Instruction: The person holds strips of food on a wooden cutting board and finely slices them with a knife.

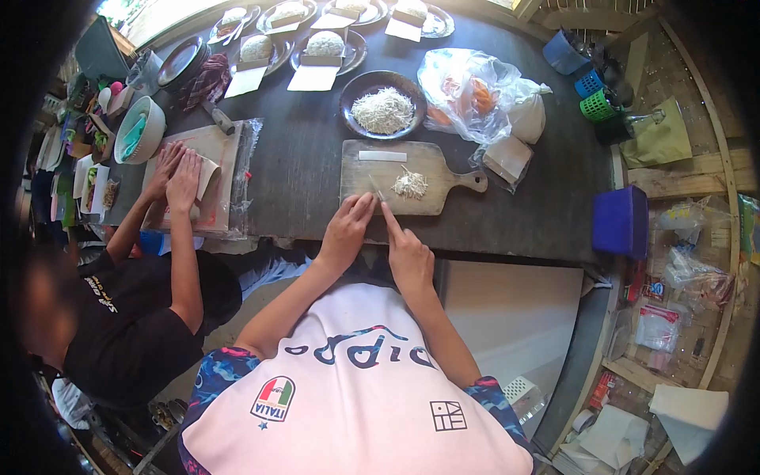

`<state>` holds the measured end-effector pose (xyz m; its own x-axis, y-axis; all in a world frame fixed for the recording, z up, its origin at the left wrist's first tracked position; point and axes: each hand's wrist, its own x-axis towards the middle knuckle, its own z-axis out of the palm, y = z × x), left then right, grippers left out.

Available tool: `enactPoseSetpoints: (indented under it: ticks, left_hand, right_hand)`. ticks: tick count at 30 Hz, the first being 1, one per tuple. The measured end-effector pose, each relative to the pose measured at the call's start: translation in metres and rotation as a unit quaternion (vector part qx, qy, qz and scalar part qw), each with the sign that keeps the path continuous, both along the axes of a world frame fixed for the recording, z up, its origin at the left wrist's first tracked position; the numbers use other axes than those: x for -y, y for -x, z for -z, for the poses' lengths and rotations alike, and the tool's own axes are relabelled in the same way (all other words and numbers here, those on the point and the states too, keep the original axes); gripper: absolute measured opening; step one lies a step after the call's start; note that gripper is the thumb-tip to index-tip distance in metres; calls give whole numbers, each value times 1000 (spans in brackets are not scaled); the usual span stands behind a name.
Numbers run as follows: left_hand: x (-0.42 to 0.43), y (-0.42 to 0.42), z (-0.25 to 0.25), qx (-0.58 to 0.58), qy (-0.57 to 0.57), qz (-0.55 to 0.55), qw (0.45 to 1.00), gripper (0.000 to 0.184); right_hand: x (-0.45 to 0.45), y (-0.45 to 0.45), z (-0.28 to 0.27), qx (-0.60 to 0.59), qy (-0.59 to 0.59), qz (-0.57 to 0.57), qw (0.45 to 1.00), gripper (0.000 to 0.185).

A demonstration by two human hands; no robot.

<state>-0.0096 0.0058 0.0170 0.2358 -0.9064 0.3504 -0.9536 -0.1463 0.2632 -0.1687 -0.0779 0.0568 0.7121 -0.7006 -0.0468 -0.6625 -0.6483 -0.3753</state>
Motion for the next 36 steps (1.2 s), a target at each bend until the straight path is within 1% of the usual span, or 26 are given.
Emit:
enactPoseSetpoints:
  ticks: [3,6,9,12,15,18,21,24,27,29,32,36]
  left_hand:
    - [1,2,-1,-4,4,-4,1000,56]
    - [0,3,-2,-12,6,-7,1000,56]
    - [-1,5,-1,-24,4,-8,1000,56]
    - [-1,2,-1,-14,4,-5,1000,56]
    - [0,2,-1,-27,10,-3,1000,56]
    - [-1,3,1,-34,10,-6,999,56]
    - [-1,4,4,-26,9,-5,1000,56]
    - [-1,1,2,-18,9,0,1000,55]
    - [-1,1,1,-25,17,-2,1000,56]
    - [-1,3,-1,-43,20,-6,999,58]
    - [-1,2,-1,-34,10,-3,999,58]
    - [0,-2,1,2,8,6,1000,54]
  right_hand:
    - [-12,18,-10,-24,-57,17,998,57]
    - [-15,14,-12,-29,-62,28,997,57]
    - [-6,-3,7,-9,-5,17,1000,61]
    - [-1,-4,0,-6,-16,10,1000,62]
    - [-13,11,-13,-35,-68,28,997,57]
    - [-16,13,1,6,-28,21,999,60]
    - [-5,-6,12,4,6,11,1000,61]
    - [-5,-4,-3,-5,2,3,1000,62]
    - [-17,15,-9,-45,-16,13,999,60]
    - [-19,13,-4,-24,-10,16,1000,60]
    - [-10,-3,13,1,10,12,1000,60]
    - [-7,-3,1,-10,12,6,1000,62]
